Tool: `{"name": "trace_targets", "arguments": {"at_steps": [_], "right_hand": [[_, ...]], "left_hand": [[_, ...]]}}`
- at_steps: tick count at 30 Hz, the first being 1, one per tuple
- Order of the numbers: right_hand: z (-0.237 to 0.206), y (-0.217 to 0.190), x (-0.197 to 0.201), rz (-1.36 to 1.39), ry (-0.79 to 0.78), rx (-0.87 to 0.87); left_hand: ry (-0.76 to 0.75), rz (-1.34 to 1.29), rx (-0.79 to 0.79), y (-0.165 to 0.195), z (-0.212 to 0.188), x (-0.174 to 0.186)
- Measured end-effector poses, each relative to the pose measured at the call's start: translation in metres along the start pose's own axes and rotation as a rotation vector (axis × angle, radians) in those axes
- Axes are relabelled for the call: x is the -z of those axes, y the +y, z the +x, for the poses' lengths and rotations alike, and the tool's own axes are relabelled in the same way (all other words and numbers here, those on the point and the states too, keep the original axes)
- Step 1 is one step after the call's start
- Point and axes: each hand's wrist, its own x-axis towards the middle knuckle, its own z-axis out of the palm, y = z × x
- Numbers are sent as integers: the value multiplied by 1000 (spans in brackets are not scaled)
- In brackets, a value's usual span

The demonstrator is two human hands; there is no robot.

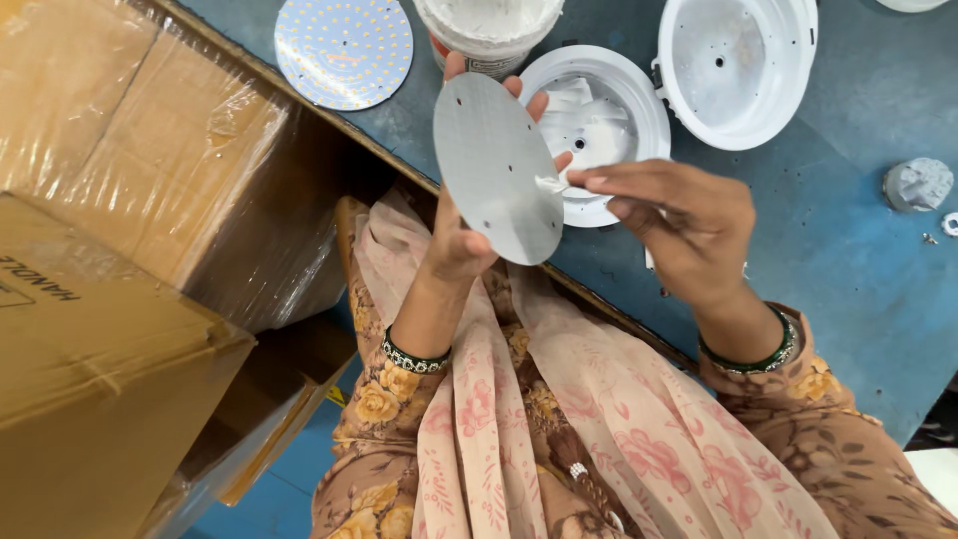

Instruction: The person applies white thermal paste to the back of circular LED boards using a metal spatula and fits them into plastic housings by hand.

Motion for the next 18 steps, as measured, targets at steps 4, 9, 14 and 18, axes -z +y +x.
{"name": "trace_targets", "arguments": {"at_steps": [4,9,14,18], "right_hand": [[10,-14,-8,-116,-10,37],[16,-19,-12,-260,-47,73],[15,-18,-13,-235,-49,54],[15,-16,-11,-193,-60,18]], "left_hand": [[25,165,-31,-6,-4,-3],[6,213,-54,-12,-5,0],[-18,269,-94,-14,-8,4],[-16,270,-131,-18,-9,9]]}}
